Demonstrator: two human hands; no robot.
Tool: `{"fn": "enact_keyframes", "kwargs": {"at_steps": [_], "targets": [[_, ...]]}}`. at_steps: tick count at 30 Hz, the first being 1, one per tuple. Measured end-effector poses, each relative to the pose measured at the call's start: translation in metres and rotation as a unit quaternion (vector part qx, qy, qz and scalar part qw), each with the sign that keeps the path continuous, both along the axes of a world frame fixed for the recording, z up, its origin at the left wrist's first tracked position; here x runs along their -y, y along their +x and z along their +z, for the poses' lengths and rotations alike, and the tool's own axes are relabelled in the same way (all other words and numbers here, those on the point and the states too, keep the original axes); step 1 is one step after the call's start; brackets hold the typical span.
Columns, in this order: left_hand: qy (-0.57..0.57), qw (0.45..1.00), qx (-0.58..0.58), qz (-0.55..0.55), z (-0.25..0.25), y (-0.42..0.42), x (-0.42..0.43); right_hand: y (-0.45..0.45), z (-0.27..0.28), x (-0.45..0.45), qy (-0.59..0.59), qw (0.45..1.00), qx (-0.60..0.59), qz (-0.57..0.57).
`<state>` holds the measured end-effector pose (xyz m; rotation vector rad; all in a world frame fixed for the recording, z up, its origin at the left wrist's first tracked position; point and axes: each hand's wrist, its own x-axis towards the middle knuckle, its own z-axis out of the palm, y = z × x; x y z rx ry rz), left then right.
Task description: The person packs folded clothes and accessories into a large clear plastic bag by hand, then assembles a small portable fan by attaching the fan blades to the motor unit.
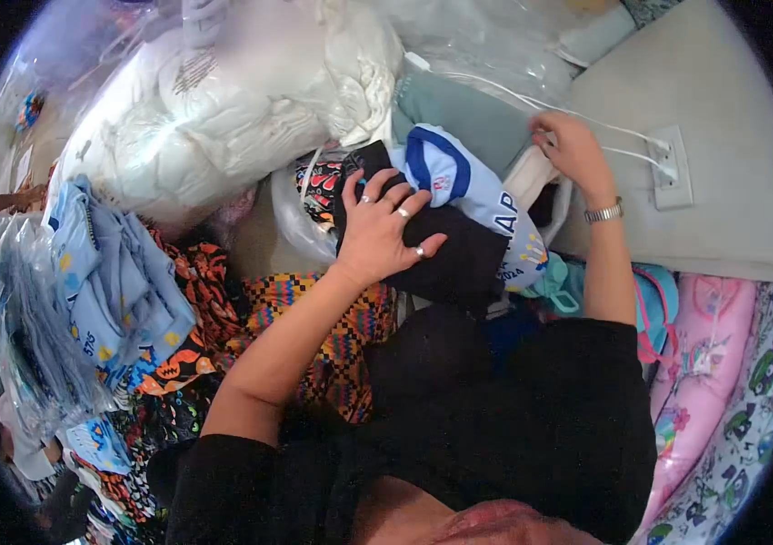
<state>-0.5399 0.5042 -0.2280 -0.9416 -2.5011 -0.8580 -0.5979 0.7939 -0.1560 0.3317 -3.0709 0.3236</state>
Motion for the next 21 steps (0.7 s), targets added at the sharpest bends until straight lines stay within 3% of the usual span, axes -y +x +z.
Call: {"fn": "enact_keyframes", "kwargs": {"at_steps": [3, 5, 6, 8, 11, 12, 17, 21], "targets": [[0.008, 1.000, -0.012, 0.013, -0.002, 0.013, 0.003, 0.026, -0.007, -0.011, -0.005, 0.997, -0.028, 0.073], [0.002, 0.999, -0.031, 0.012, -0.006, 0.017, 0.005, 0.035, -0.011, -0.004, 0.077, 0.974, -0.194, 0.090], [0.002, 0.999, -0.032, 0.013, -0.007, 0.019, 0.006, 0.036, -0.010, -0.001, 0.076, 0.973, -0.195, 0.091], [0.000, 0.999, -0.038, 0.017, -0.008, 0.024, 0.008, 0.038, -0.008, 0.004, 0.081, 0.990, -0.113, 0.010], [-0.001, 0.999, -0.047, 0.025, -0.010, 0.029, 0.010, 0.020, -0.049, -0.023, 0.178, 0.966, -0.186, -0.019], [-0.002, 0.998, -0.049, 0.026, -0.011, 0.030, 0.010, 0.017, -0.046, -0.020, 0.174, 0.966, -0.189, -0.012], [0.001, 0.998, -0.059, 0.030, -0.012, 0.032, 0.010, 0.003, -0.010, -0.013, 0.182, 0.980, 0.019, -0.082], [-0.004, 0.998, -0.053, 0.030, -0.011, 0.031, 0.009, 0.004, 0.017, -0.013, 0.125, 0.988, -0.022, -0.085]]}}
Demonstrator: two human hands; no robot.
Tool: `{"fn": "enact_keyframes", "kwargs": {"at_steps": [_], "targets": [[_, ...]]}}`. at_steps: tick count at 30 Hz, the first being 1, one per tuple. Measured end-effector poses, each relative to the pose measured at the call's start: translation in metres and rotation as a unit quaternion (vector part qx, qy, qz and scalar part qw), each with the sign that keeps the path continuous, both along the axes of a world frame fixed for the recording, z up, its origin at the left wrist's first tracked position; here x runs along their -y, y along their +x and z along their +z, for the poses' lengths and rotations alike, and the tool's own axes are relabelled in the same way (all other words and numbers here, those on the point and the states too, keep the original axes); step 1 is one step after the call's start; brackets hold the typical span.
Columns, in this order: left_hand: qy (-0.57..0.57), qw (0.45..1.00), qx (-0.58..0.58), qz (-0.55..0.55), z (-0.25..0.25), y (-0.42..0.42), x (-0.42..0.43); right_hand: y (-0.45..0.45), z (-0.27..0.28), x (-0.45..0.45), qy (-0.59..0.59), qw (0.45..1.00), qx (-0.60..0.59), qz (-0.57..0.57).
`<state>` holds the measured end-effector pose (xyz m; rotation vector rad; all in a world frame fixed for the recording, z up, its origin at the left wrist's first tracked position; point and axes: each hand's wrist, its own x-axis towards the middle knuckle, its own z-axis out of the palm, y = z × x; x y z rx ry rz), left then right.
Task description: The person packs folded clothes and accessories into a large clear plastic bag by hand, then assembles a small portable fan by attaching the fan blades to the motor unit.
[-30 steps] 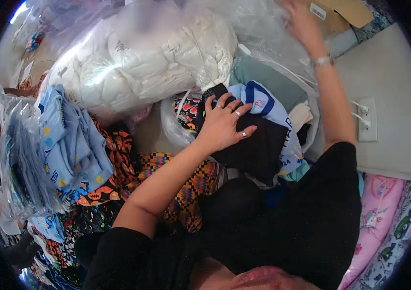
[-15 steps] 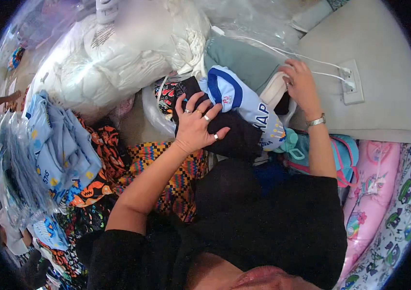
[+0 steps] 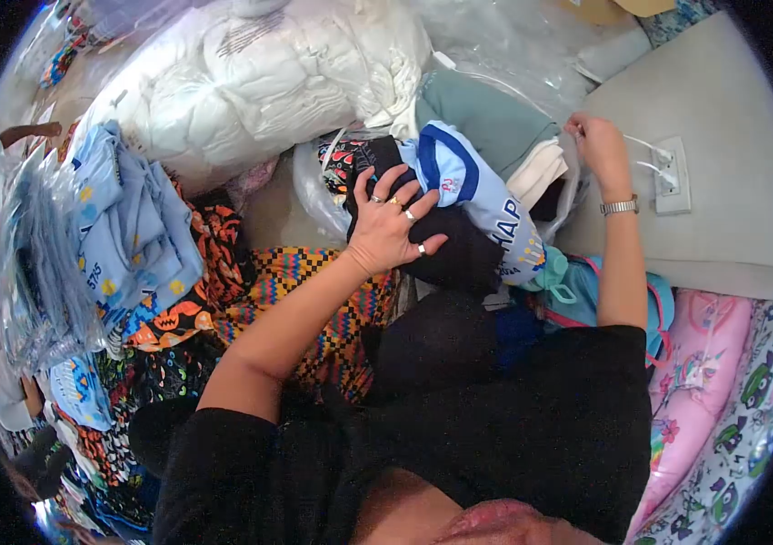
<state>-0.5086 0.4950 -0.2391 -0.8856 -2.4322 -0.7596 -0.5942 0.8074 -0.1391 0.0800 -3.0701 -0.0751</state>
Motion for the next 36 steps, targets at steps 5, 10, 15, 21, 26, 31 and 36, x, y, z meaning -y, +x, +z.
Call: {"fn": "enact_keyframes", "kwargs": {"at_steps": [5, 10, 15, 21, 26, 31, 36], "targets": [[0.001, 1.000, 0.009, -0.001, 0.001, -0.002, -0.004, -0.018, -0.011, 0.012, -0.200, 0.975, -0.026, 0.094], [-0.005, 1.000, 0.006, 0.001, 0.002, -0.003, -0.005, -0.080, -0.075, 0.055, -0.173, 0.977, 0.012, 0.123], [-0.011, 1.000, 0.015, 0.000, 0.001, -0.002, -0.003, -0.102, -0.066, 0.081, -0.080, 0.981, 0.175, 0.027], [0.034, 0.997, 0.066, -0.002, 0.021, -0.019, -0.006, -0.054, -0.060, 0.080, -0.235, 0.946, 0.044, 0.219], [-0.097, 0.988, 0.082, -0.082, 0.047, -0.036, -0.011, 0.029, -0.023, 0.116, -0.152, 0.941, 0.179, 0.242], [-0.110, 0.987, 0.093, -0.072, 0.042, -0.031, -0.013, 0.003, -0.020, 0.093, -0.369, 0.845, 0.309, 0.233], [-0.082, 0.991, 0.083, -0.059, 0.031, -0.017, -0.011, -0.074, -0.059, 0.097, -0.111, 0.958, 0.189, 0.185]]}}
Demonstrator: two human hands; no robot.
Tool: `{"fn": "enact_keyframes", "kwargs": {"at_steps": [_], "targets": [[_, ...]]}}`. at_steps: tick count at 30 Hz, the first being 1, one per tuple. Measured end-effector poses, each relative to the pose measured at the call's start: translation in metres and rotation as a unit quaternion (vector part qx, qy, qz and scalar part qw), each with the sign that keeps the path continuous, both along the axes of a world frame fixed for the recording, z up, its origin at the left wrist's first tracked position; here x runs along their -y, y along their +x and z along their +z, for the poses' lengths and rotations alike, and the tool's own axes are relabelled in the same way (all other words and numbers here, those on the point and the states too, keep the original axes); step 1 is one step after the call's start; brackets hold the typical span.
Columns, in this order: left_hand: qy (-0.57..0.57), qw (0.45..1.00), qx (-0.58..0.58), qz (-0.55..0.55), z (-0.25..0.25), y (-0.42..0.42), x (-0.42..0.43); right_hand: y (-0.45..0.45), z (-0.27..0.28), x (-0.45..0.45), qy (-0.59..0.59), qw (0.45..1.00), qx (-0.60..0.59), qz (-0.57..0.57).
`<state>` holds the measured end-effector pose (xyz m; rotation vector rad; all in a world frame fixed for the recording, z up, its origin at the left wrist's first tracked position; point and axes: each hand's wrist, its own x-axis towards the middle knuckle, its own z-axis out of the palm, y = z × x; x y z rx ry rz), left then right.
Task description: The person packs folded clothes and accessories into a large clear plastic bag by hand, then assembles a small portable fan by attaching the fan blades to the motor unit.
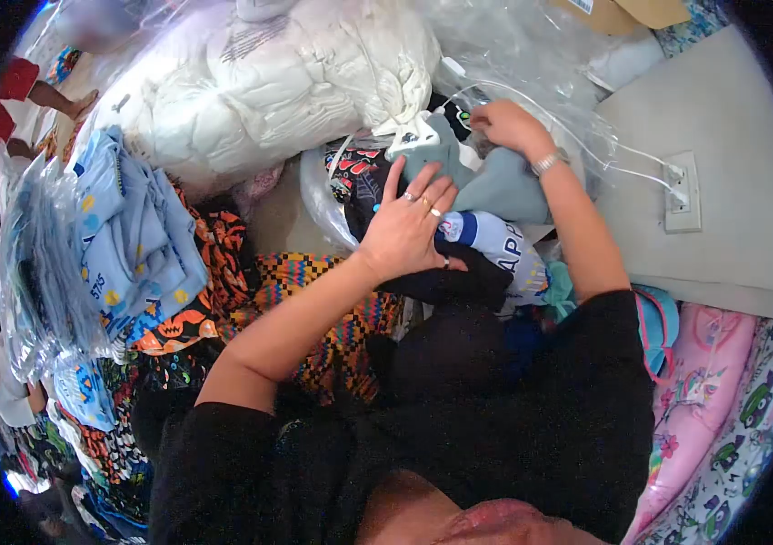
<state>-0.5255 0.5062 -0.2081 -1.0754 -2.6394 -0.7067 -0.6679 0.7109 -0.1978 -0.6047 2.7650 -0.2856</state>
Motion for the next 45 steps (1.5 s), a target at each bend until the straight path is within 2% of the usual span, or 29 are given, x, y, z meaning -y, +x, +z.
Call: {"fn": "enact_keyframes", "kwargs": {"at_steps": [4, 6, 7, 9, 11, 13, 18, 20, 21, 23, 24, 26, 28, 31, 33, 35, 36, 40, 41, 42, 43, 45], "targets": [[0.016, 1.000, -0.007, 0.019, -0.012, 0.018, 0.005, -0.022, -0.044, 0.024, -0.011, 0.998, 0.031, 0.047], [0.023, 0.999, -0.007, 0.026, -0.015, 0.024, 0.008, -0.021, -0.057, 0.035, 0.096, 0.992, 0.074, 0.044], [0.023, 0.999, -0.008, 0.028, -0.017, 0.028, 0.009, -0.018, -0.058, 0.035, 0.095, 0.992, 0.074, 0.045], [0.037, 0.999, -0.020, 0.032, -0.024, 0.038, 0.012, -0.004, -0.060, 0.034, -0.011, 0.993, 0.109, 0.044], [0.041, 0.999, -0.019, 0.028, -0.033, 0.046, 0.015, 0.001, -0.055, 0.029, 0.014, 0.989, 0.143, 0.039], [0.045, 0.998, -0.025, 0.031, -0.037, 0.050, 0.015, 0.004, -0.065, 0.023, -0.106, 0.975, 0.196, -0.002], [0.048, 0.997, -0.031, 0.043, -0.044, 0.059, 0.015, 0.000, -0.072, 0.033, -0.108, 0.959, 0.253, -0.065], [0.030, 0.998, -0.031, 0.050, -0.050, 0.065, 0.017, -0.003, -0.067, 0.039, 0.013, 0.984, 0.178, 0.002], [0.028, 0.998, -0.032, 0.049, -0.051, 0.066, 0.018, -0.005, -0.070, 0.040, 0.010, 0.984, 0.177, 0.002], [0.042, 0.997, -0.037, 0.054, -0.053, 0.068, 0.018, -0.004, -0.077, 0.044, -0.042, 0.999, -0.017, 0.003], [0.041, 0.997, -0.036, 0.052, -0.053, 0.069, 0.018, -0.001, -0.072, 0.045, -0.093, 0.995, -0.035, 0.015], [0.048, 0.997, -0.031, 0.054, -0.052, 0.068, 0.017, -0.014, -0.106, 0.038, -0.106, 0.993, -0.005, 0.042], [0.047, 0.997, -0.034, 0.055, -0.052, 0.070, 0.017, -0.022, -0.106, 0.039, -0.134, 0.986, 0.026, 0.093], [0.045, 0.996, -0.037, 0.062, -0.054, 0.072, 0.017, -0.015, -0.077, 0.046, -0.114, 0.989, 0.076, 0.055], [0.043, 0.996, -0.037, 0.067, -0.057, 0.072, 0.017, -0.009, -0.084, 0.048, -0.134, 0.989, 0.059, 0.038], [0.048, 0.995, -0.051, 0.066, -0.059, 0.073, 0.017, -0.007, -0.108, 0.042, -0.385, 0.913, 0.135, 0.000], [0.047, 0.995, -0.052, 0.066, -0.060, 0.073, 0.018, 0.002, -0.089, 0.045, -0.388, 0.905, 0.171, -0.029], [0.034, 0.996, -0.047, 0.066, -0.059, 0.073, 0.018, 0.008, -0.077, 0.053, -0.329, 0.934, 0.141, -0.014], [0.035, 0.996, -0.047, 0.064, -0.058, 0.072, 0.017, 0.007, -0.071, 0.055, -0.213, 0.976, 0.056, 0.006], [0.036, 0.996, -0.049, 0.060, -0.057, 0.070, 0.017, 0.006, -0.064, 0.053, -0.090, 0.995, -0.029, 0.025], [0.037, 0.997, -0.047, 0.056, -0.056, 0.068, 0.017, 0.005, -0.055, 0.049, -0.088, 0.995, -0.029, 0.022], [0.040, 0.997, -0.047, 0.052, -0.051, 0.060, 0.015, -0.001, -0.035, 0.037, -0.191, 0.975, -0.096, -0.060]]}}
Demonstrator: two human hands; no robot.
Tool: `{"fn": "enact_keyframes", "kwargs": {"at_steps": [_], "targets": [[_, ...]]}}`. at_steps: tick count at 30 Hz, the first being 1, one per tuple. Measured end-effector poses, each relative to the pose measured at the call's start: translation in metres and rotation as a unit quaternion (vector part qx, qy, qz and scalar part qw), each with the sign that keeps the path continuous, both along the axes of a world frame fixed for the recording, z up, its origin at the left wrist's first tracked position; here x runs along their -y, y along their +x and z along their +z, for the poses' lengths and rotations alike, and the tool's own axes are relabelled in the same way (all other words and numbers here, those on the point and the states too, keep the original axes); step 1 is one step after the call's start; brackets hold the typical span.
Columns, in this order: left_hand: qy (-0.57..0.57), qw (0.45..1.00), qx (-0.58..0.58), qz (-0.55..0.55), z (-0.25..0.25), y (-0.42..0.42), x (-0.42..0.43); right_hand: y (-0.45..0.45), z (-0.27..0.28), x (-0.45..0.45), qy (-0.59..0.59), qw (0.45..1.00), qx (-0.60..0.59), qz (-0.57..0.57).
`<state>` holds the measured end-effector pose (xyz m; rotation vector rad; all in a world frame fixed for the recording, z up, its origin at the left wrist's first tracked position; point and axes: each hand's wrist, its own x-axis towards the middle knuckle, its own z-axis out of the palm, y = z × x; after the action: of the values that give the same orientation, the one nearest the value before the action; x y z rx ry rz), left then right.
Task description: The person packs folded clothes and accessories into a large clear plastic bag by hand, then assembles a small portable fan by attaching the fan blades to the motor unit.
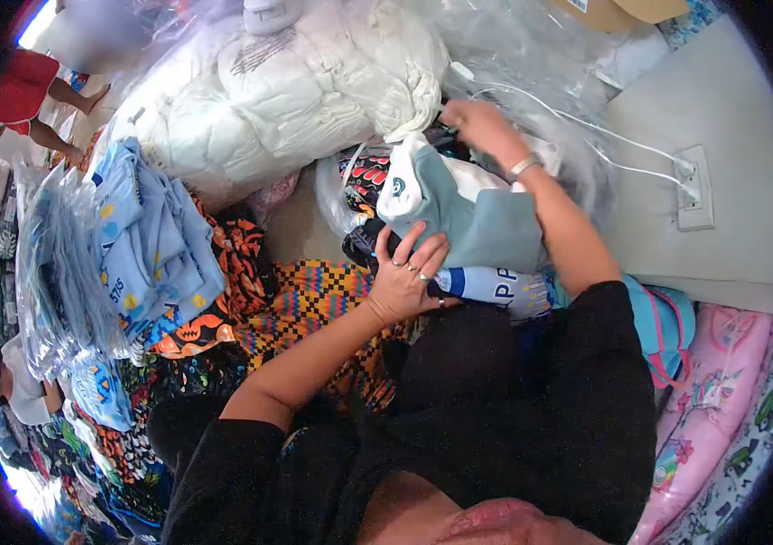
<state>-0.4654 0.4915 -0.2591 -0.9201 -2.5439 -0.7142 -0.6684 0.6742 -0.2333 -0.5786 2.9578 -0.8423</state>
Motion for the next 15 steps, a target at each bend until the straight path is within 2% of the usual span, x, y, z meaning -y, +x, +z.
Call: {"fn": "enact_keyframes", "kwargs": {"at_steps": [4, 5, 7, 10, 14, 15], "targets": [[0.000, 0.999, 0.045, -0.021, 0.021, -0.029, -0.010, -0.002, 0.080, -0.038, 0.015, 0.978, -0.208, -0.009], [-0.007, 0.998, 0.051, -0.022, 0.027, -0.038, -0.015, 0.002, 0.099, -0.045, 0.018, 0.978, -0.207, -0.011], [-0.023, 0.998, 0.059, -0.023, 0.040, -0.061, -0.028, 0.012, 0.132, -0.053, 0.120, 0.962, -0.243, -0.002], [0.004, 0.999, 0.033, -0.006, 0.039, -0.099, -0.046, 0.030, 0.156, -0.042, 0.162, 0.943, -0.290, 0.005], [-0.020, 0.999, 0.039, 0.007, 0.029, -0.144, -0.063, 0.040, 0.153, -0.019, 0.095, 0.970, -0.221, 0.024], [-0.037, 0.998, 0.054, 0.016, 0.025, -0.148, -0.065, 0.045, 0.139, -0.013, 0.050, 0.981, -0.175, 0.063]]}}
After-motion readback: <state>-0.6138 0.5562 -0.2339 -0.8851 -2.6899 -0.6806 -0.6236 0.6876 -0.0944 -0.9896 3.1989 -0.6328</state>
